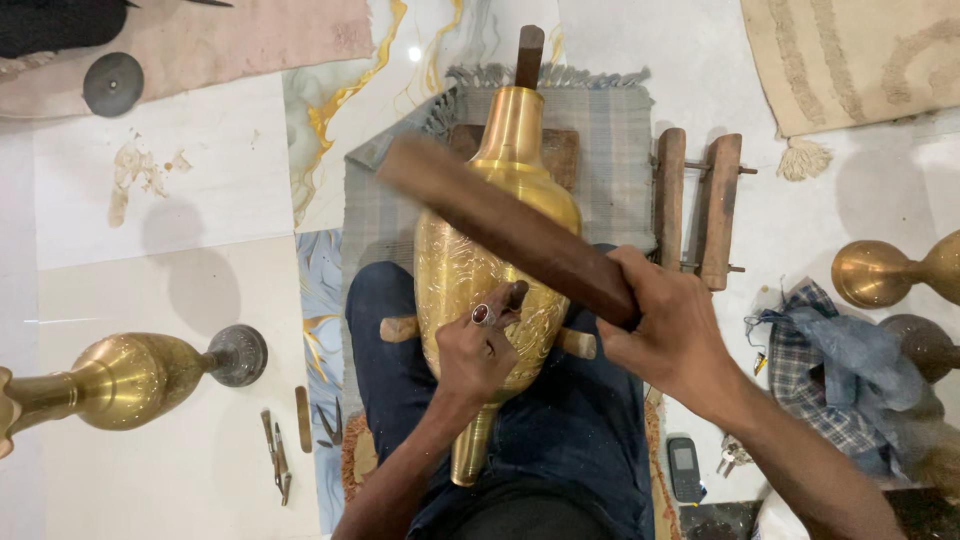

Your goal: The person sits on the floor with a large brass vase held between their legs and works on its decorated surface. They hold a small punch against the brass with one hand and strike it with a wooden mallet in the other hand, repositioning the punch repeatedly to work the pattern across the vase body.

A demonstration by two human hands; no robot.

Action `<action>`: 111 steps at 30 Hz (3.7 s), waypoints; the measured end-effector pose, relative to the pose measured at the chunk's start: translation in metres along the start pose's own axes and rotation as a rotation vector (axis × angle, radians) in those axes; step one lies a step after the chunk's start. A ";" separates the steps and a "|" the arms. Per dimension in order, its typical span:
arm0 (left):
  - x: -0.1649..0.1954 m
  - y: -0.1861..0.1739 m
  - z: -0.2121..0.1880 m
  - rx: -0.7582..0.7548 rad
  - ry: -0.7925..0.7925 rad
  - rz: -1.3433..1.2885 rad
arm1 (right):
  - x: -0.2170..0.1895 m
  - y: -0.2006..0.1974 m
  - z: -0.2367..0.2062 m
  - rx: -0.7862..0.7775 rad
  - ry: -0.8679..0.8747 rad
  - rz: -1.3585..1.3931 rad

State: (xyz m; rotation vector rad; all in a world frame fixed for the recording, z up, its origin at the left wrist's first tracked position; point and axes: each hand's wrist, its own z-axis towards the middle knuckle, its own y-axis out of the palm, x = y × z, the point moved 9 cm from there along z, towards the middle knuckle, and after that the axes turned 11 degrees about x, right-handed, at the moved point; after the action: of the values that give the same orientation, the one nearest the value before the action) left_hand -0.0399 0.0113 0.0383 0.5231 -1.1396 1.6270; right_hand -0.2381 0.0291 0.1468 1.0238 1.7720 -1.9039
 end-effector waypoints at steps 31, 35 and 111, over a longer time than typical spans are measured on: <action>0.002 -0.001 -0.004 0.050 0.037 0.077 | -0.002 0.020 -0.003 -0.244 -0.148 -0.386; 0.006 -0.004 -0.001 0.041 0.067 0.062 | -0.007 0.007 -0.002 -0.102 -0.108 -0.209; 0.005 0.013 -0.005 -0.001 0.090 0.112 | 0.026 -0.001 -0.007 -0.106 0.062 -0.122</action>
State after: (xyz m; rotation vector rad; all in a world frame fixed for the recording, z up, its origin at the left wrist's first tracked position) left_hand -0.0524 0.0176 0.0347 0.3865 -1.1196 1.7286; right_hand -0.2544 0.0421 0.1297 0.9678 1.9895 -1.8441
